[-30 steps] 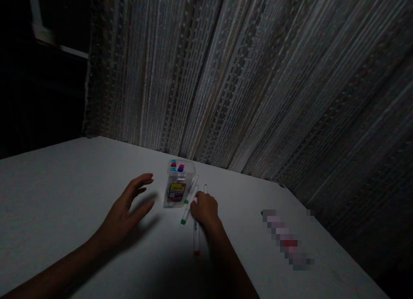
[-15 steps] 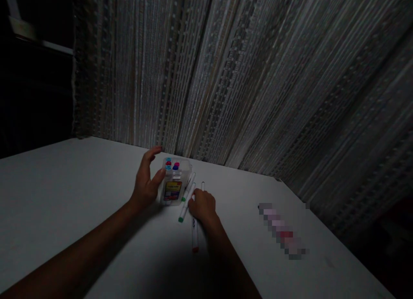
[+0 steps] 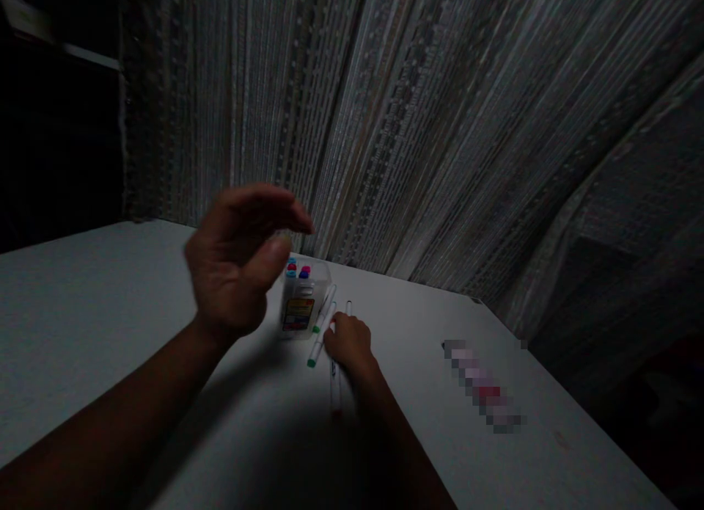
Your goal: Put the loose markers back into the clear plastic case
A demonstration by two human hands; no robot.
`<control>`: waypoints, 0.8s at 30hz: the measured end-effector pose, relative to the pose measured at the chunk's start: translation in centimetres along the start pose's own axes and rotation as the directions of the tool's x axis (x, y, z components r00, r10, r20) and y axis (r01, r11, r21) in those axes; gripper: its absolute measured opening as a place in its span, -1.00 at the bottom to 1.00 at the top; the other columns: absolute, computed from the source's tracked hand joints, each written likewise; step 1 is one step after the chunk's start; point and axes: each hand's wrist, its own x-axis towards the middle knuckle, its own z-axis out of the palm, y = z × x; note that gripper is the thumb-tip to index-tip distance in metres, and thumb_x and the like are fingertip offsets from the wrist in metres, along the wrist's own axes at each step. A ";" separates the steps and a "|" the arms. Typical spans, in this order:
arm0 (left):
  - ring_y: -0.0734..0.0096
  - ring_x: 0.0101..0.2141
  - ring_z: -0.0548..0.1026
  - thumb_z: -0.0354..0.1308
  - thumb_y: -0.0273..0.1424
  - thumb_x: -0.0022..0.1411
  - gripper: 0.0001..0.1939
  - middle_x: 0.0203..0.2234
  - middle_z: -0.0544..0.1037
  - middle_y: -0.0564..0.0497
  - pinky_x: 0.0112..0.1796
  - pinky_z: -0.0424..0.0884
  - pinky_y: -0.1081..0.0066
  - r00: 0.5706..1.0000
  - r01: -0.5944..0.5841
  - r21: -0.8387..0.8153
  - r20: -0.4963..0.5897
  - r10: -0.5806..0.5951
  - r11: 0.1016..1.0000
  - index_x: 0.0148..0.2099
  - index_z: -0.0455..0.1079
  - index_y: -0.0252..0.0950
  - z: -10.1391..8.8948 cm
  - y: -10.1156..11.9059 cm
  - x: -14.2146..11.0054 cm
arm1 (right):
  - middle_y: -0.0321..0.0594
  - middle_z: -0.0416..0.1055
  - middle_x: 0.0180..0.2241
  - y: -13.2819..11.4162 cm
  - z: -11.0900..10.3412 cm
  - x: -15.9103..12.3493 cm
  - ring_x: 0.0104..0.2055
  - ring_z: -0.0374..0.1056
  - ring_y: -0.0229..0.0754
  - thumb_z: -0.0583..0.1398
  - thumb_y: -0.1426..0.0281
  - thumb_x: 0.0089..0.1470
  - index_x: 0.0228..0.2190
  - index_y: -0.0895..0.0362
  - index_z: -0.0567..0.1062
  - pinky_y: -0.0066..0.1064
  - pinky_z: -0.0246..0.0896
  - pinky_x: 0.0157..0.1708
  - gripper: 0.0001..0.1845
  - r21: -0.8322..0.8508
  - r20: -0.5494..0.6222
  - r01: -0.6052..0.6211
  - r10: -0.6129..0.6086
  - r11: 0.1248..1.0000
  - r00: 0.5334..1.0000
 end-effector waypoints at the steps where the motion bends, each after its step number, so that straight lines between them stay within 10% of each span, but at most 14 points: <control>1: 0.83 -0.25 0.46 0.20 -0.22 0.01 -0.67 -0.30 0.48 0.14 -0.18 0.43 0.76 0.997 0.074 0.067 -0.013 -0.073 0.995 -0.17 0.36 -0.25 -0.3 -1.5 -0.5 | 0.02 0.50 -0.22 0.0 0.0 0.0 -0.14 0.43 0.04 0.03 0.38 0.03 -0.21 0.21 0.49 -0.26 0.26 -0.21 -0.66 -0.001 0.000 -0.001 0.001 1.000 1.000; 6: 0.70 -0.02 0.36 0.05 0.18 -0.15 -0.28 -0.05 0.40 0.07 -0.07 0.33 0.70 0.883 0.468 0.295 -0.195 -0.427 0.833 -0.10 0.36 -0.28 -2.5 -7.3 -3.7 | 0.03 0.49 -0.20 -0.1 -0.1 0.0 -0.12 0.42 0.05 0.03 0.38 0.03 -0.20 0.21 0.49 -0.25 0.25 -0.19 -0.65 0.004 0.015 -0.010 0.010 1.000 1.000; 24: 0.75 -0.22 0.39 0.10 0.01 -0.07 -0.27 -0.16 0.42 0.08 -0.23 0.36 0.77 0.701 0.709 0.071 0.026 -0.712 0.701 0.12 0.10 -0.15 -2.9 -8.9 -7.0 | 0.01 0.49 -0.19 -0.3 -0.4 -0.2 -0.11 0.41 0.02 0.04 0.39 0.04 -0.20 0.20 0.48 -0.28 0.23 -0.20 -0.67 0.007 0.020 -0.013 0.013 1.000 1.000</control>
